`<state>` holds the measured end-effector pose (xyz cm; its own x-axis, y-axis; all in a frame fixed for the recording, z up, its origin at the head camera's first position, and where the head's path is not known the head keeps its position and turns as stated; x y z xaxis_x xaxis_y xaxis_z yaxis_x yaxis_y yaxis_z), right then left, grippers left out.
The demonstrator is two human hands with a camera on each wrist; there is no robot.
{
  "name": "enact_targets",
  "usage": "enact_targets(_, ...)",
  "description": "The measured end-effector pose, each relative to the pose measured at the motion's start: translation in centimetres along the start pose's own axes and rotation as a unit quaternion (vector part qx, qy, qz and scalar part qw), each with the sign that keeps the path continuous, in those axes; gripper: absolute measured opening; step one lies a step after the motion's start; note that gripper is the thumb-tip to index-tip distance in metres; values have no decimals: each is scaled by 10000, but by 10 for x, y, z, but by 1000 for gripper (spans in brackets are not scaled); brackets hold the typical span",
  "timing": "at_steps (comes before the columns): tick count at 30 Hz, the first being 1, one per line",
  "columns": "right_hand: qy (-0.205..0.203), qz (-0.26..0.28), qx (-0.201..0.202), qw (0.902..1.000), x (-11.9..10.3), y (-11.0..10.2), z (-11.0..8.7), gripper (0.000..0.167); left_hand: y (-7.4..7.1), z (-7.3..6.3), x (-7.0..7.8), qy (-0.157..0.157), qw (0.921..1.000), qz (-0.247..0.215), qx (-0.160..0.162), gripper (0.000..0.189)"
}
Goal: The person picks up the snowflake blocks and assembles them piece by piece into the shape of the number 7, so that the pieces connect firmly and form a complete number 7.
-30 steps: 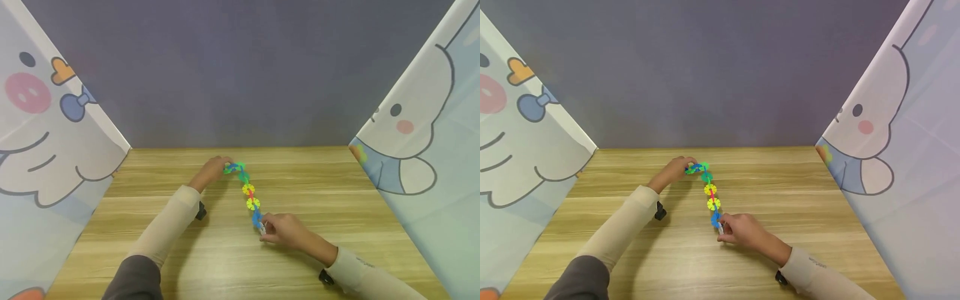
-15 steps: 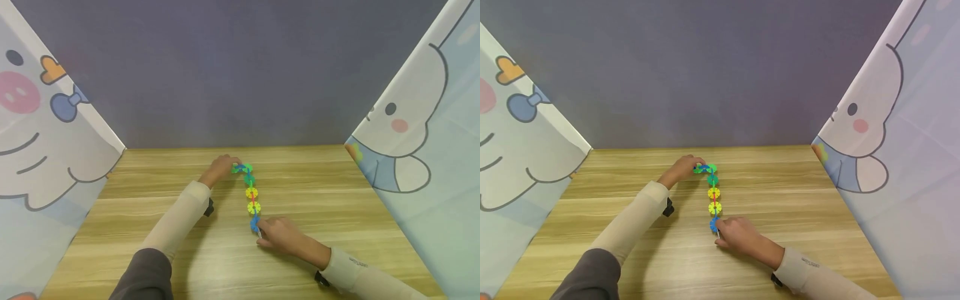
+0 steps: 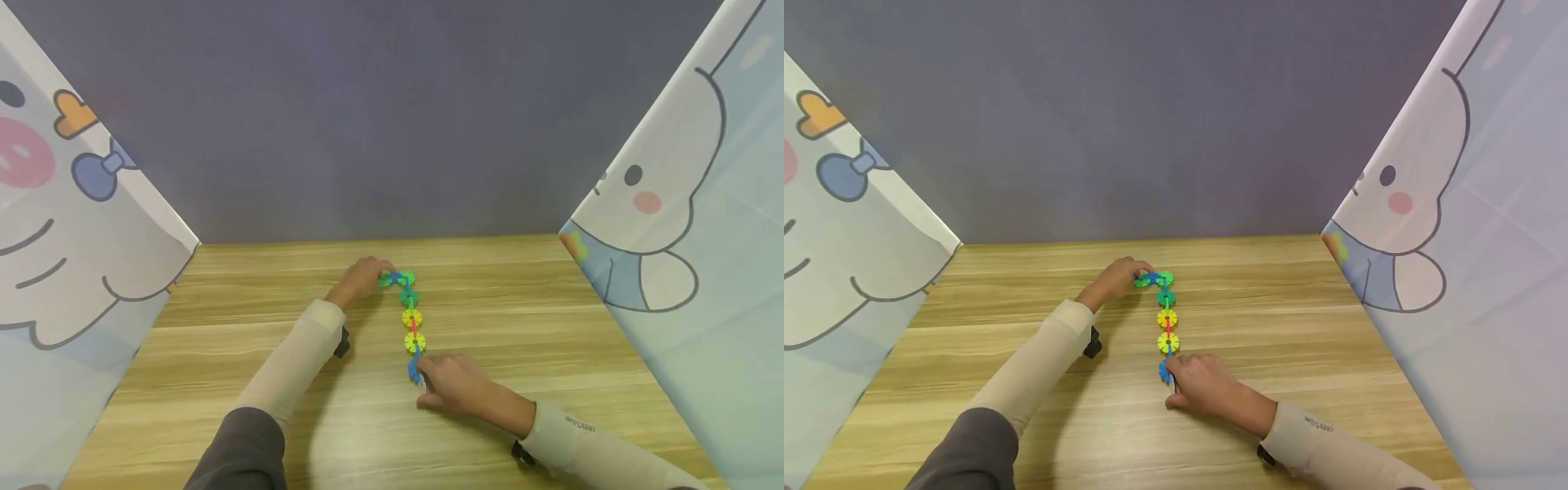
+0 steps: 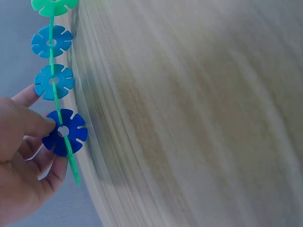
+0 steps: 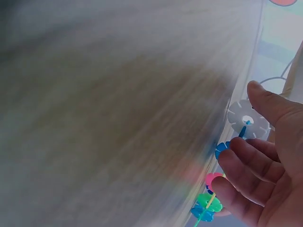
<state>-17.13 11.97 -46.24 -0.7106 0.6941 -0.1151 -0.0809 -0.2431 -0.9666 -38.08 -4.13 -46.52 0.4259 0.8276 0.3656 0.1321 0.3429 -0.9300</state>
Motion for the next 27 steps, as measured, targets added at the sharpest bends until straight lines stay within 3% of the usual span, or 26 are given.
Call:
enact_targets(11, -29, 60, -175, 9998, 1, 1, 3, 49, -1, -1, -1, 37, 9998, 3, 182, 52)
enact_targets(18, 10, 231, -323, 9992, 3, 0, 4, 47, -13, -11, -1, -226, 9995, -120, 170, 50)
enact_targets(22, 73, 509, -152, 9986, 9, -7, 7, 35, -28, -19, 0, -211, 9996, -101, 172, 48)
enact_targets(27, 20, 456, 424, 9981, 22, -22, 13, 31, -49, -34, 5, -156, 9997, -154, 88, 51)
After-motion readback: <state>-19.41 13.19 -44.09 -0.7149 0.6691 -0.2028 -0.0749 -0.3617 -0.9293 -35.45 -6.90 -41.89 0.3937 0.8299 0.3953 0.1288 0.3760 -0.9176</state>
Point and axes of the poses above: each hand's wrist, its own z-axis towards the middle knuckle, its own y-axis out of the palm, x = y × z, the point moved 6 cm from there along z, towards the middle knuckle, and after that the axes turned 6 degrees about x, right-handed, at the moved point
